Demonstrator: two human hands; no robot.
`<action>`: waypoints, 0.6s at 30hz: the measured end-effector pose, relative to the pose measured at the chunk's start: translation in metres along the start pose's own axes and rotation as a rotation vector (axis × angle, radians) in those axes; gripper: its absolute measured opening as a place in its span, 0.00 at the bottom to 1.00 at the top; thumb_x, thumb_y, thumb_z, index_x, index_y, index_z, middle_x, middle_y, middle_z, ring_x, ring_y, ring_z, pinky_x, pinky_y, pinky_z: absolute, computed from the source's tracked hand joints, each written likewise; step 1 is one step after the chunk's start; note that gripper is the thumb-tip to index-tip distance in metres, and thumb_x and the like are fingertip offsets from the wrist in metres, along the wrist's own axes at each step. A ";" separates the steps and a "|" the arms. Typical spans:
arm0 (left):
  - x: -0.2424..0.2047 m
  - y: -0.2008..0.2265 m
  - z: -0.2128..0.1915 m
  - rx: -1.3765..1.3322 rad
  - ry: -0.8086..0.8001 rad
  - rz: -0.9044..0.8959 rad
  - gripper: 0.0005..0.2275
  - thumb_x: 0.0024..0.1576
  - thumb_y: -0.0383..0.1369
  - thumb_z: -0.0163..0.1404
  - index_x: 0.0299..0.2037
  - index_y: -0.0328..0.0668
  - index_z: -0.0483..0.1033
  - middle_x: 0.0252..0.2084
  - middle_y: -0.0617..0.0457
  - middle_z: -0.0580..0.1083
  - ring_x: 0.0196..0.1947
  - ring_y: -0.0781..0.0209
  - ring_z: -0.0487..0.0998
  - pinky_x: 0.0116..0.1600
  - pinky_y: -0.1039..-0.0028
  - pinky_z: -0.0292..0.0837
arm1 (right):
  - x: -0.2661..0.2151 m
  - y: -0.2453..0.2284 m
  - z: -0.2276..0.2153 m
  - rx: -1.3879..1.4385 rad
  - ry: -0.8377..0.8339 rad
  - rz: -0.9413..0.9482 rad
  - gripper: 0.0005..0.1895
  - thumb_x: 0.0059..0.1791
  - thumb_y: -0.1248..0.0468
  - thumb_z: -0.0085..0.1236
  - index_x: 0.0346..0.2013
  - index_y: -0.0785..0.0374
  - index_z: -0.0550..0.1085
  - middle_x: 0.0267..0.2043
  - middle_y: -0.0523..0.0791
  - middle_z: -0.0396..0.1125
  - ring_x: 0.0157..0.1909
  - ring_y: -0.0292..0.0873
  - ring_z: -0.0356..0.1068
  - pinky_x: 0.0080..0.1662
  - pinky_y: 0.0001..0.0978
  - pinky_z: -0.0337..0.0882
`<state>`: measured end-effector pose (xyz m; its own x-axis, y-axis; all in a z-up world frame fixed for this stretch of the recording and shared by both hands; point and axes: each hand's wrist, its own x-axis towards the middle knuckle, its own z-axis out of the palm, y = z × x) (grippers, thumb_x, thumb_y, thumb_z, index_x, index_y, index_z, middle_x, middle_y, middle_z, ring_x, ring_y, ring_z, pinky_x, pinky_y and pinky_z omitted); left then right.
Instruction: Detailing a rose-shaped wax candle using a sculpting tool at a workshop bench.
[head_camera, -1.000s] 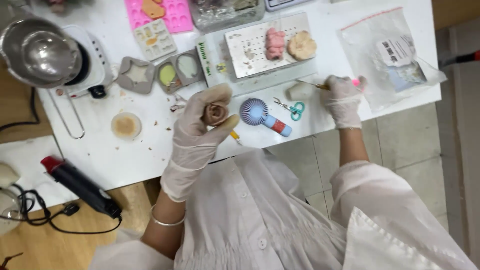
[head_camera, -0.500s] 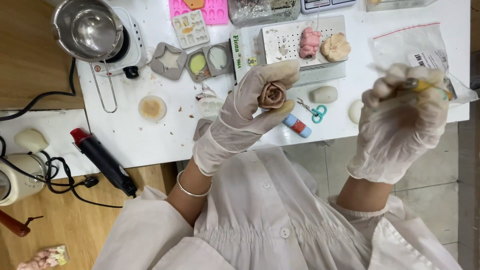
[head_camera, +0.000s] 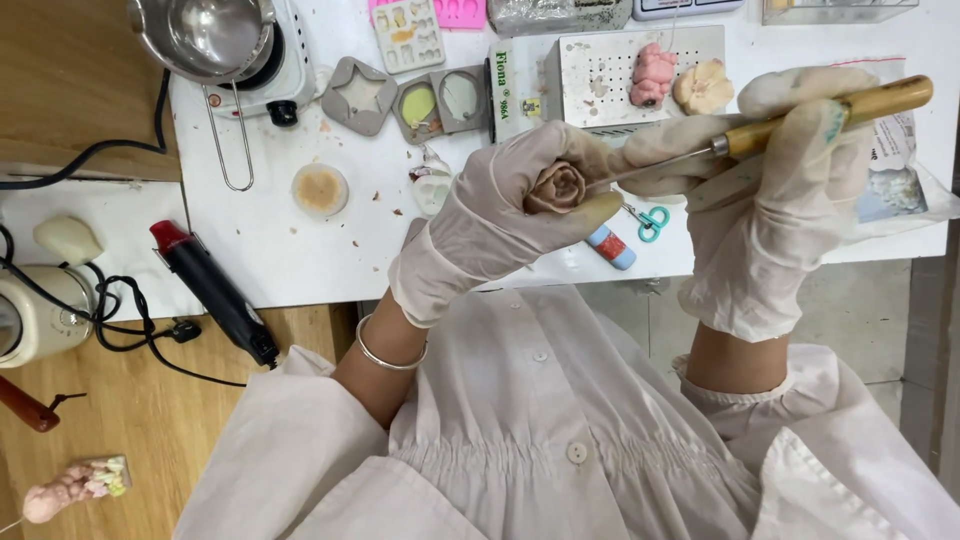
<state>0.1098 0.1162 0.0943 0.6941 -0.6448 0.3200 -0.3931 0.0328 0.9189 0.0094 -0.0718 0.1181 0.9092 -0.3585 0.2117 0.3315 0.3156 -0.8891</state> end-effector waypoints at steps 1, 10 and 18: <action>0.002 0.002 0.001 0.000 0.002 -0.002 0.12 0.58 0.31 0.64 0.47 0.42 0.76 0.40 0.56 0.79 0.39 0.72 0.81 0.46 0.79 0.79 | -0.001 0.002 0.002 0.001 -0.001 0.002 0.14 0.67 0.58 0.47 0.48 0.69 0.64 0.42 0.67 0.71 0.42 0.63 0.76 0.44 0.51 0.81; 0.012 0.008 -0.002 -0.532 -0.236 -0.140 0.16 0.65 0.23 0.52 0.63 0.28 0.71 0.55 0.53 0.80 0.51 0.74 0.79 0.57 0.84 0.76 | 0.002 0.012 0.015 0.062 0.115 -0.005 0.18 0.66 0.53 0.43 0.49 0.68 0.64 0.40 0.61 0.72 0.40 0.58 0.76 0.43 0.50 0.80; 0.010 0.001 0.004 -0.192 -0.139 -0.042 0.13 0.62 0.27 0.58 0.56 0.33 0.76 0.42 0.55 0.78 0.41 0.73 0.78 0.48 0.84 0.77 | -0.001 0.019 0.012 0.026 0.178 -0.056 0.19 0.64 0.53 0.48 0.52 0.68 0.65 0.42 0.55 0.70 0.41 0.54 0.77 0.44 0.47 0.81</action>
<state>0.1139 0.1066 0.0972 0.6127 -0.7470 0.2581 -0.2350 0.1397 0.9619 0.0181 -0.0555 0.1061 0.8311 -0.5249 0.1838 0.3891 0.3125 -0.8666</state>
